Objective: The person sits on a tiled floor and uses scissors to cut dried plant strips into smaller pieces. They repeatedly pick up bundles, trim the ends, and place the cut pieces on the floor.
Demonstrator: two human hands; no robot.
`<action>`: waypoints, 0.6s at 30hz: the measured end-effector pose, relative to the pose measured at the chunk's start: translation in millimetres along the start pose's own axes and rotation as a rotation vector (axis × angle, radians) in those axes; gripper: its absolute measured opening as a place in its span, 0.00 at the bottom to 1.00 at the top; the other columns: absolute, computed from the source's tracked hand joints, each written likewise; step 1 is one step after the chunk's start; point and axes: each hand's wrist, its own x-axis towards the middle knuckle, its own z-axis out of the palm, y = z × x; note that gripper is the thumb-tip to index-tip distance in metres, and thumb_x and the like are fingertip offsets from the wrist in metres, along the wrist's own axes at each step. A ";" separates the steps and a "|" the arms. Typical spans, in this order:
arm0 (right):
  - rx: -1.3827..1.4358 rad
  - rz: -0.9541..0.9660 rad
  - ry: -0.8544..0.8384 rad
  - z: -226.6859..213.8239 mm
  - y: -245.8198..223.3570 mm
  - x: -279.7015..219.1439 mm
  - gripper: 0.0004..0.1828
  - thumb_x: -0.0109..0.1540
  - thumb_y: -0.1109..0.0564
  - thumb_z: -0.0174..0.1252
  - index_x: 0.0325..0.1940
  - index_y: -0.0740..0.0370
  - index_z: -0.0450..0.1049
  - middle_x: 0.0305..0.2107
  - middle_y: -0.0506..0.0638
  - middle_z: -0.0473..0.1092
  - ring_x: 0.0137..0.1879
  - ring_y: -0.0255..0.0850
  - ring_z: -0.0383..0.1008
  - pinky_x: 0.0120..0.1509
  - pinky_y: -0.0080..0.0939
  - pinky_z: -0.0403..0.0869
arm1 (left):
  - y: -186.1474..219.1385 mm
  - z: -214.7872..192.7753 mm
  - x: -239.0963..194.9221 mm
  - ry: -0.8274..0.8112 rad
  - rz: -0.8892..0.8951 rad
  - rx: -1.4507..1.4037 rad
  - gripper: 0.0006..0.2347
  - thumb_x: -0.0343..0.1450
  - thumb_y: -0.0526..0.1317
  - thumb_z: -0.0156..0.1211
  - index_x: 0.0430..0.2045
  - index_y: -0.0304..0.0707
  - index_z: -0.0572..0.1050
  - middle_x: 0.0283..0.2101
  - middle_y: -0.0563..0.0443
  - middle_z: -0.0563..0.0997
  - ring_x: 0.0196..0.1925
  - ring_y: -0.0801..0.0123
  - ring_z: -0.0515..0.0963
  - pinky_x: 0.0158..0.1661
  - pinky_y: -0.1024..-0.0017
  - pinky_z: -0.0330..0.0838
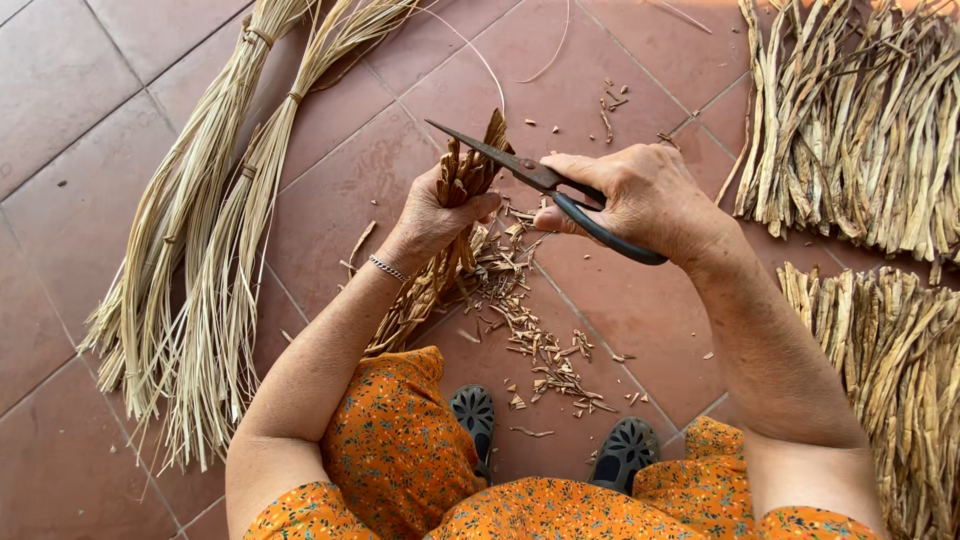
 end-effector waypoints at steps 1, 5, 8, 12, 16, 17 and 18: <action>0.047 0.054 -0.015 -3.8 -2.2 3.5 0.34 0.60 0.29 0.63 0.62 0.51 0.77 0.19 0.45 0.73 0.24 0.37 0.73 0.30 0.41 0.71 | 1.4 -0.2 -0.8 -0.006 0.028 -0.017 0.08 0.69 0.33 0.71 0.35 0.35 0.75 0.31 0.57 0.81 0.32 0.78 0.80 0.36 0.76 0.78; 0.117 0.116 0.047 -15.9 -2.8 10.1 0.32 0.64 0.31 0.60 0.65 0.52 0.75 0.21 0.46 0.72 0.26 0.38 0.75 0.30 0.41 0.72 | 4.4 -0.2 -6.3 0.037 0.067 -0.005 0.09 0.69 0.33 0.70 0.36 0.36 0.74 0.31 0.58 0.80 0.32 0.78 0.79 0.34 0.76 0.76; -0.024 0.041 -0.040 -15.6 -2.4 12.4 0.28 0.64 0.32 0.61 0.60 0.49 0.77 0.18 0.46 0.72 0.25 0.38 0.74 0.31 0.42 0.72 | 8.4 0.0 -6.2 0.048 0.079 0.006 0.09 0.70 0.33 0.70 0.39 0.35 0.75 0.31 0.57 0.80 0.31 0.79 0.78 0.32 0.77 0.73; -0.101 0.034 -0.083 -5.0 -3.0 6.6 0.27 0.64 0.31 0.60 0.55 0.51 0.78 0.19 0.43 0.73 0.21 0.36 0.73 0.27 0.40 0.71 | 5.3 0.5 -4.0 0.048 0.092 -0.008 0.09 0.71 0.32 0.68 0.43 0.35 0.77 0.32 0.57 0.81 0.32 0.79 0.79 0.33 0.77 0.75; -0.079 -0.089 0.166 4.9 -5.6 4.1 0.36 0.66 0.30 0.59 0.64 0.61 0.74 0.22 0.45 0.73 0.23 0.34 0.73 0.27 0.38 0.72 | 2.3 -1.0 -3.6 0.089 0.063 0.093 0.06 0.72 0.33 0.69 0.39 0.33 0.78 0.30 0.56 0.80 0.31 0.79 0.77 0.31 0.77 0.73; -0.124 -0.089 0.111 7.7 -6.7 4.7 0.37 0.64 0.30 0.59 0.64 0.62 0.74 0.20 0.45 0.73 0.21 0.35 0.72 0.25 0.38 0.71 | 4.5 -0.6 -3.9 0.086 0.082 0.105 0.06 0.73 0.33 0.68 0.39 0.33 0.78 0.30 0.55 0.80 0.31 0.78 0.78 0.32 0.76 0.74; -0.169 -0.088 0.056 9.8 -6.6 5.1 0.39 0.63 0.30 0.60 0.64 0.63 0.73 0.18 0.46 0.73 0.19 0.36 0.71 0.23 0.38 0.71 | 8.5 -0.1 -2.6 0.084 0.101 0.116 0.05 0.73 0.33 0.68 0.38 0.32 0.78 0.30 0.54 0.81 0.32 0.77 0.78 0.32 0.75 0.75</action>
